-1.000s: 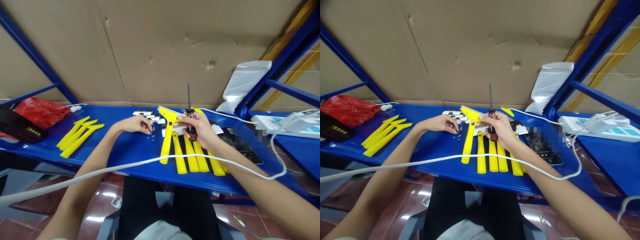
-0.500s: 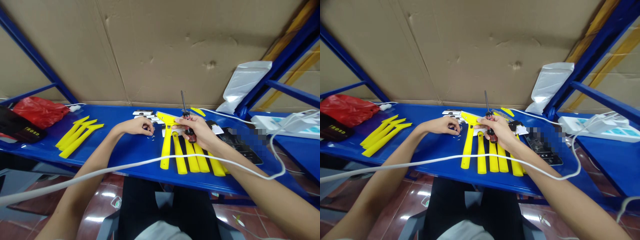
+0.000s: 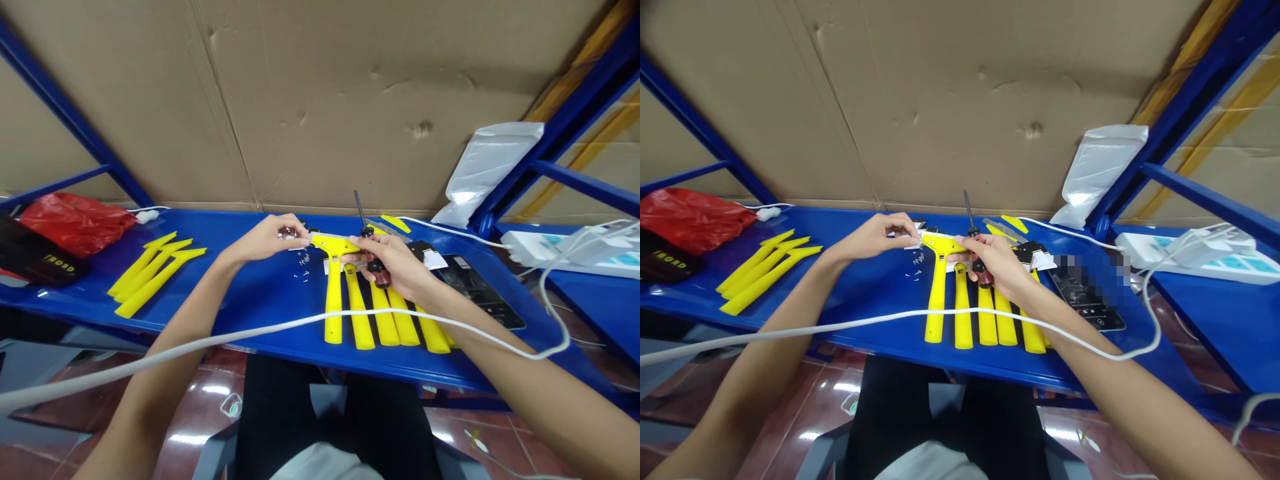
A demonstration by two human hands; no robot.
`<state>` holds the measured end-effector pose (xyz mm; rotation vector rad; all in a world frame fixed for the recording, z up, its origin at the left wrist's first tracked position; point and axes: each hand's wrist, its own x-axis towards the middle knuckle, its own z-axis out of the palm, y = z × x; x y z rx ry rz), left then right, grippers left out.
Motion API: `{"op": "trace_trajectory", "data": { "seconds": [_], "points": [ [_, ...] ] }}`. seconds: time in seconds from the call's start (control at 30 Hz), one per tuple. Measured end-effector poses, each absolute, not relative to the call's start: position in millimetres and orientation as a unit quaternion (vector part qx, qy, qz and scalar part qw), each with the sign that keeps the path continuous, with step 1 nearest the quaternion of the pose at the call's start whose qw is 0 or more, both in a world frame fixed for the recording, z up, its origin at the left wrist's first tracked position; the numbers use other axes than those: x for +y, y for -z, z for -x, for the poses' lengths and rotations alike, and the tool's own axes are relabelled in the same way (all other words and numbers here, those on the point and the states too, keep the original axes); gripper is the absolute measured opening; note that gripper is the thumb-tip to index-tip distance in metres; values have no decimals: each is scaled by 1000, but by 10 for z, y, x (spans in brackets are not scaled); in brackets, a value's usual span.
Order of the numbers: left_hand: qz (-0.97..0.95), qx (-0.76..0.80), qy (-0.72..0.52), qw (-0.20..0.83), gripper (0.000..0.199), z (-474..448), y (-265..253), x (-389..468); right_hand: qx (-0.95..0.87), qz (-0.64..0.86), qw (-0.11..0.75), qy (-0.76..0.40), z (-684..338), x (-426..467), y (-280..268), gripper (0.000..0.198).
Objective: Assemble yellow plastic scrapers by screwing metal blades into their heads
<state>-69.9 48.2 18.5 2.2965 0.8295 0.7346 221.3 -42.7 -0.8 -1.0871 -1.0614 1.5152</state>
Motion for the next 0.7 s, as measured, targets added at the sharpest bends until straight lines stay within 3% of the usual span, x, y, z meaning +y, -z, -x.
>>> {"op": "trace_trajectory", "data": {
  "seconds": [0.17, 0.47, 0.7],
  "points": [
    [-801, 263, -412, 346, 25, 480, -152, 330, -454, 447, 460, -619, -2198, -450, 7, 50],
    [-832, 236, -386, 321, 14, 188, 52, 104, -467, 463, 438, -613, -2141, -502, -5, 42],
    [-803, 247, -380, 388, 14, 140, 85, 94, -473, 469, 423, -614, -2131, -532, -1, 39]
  ]
}}
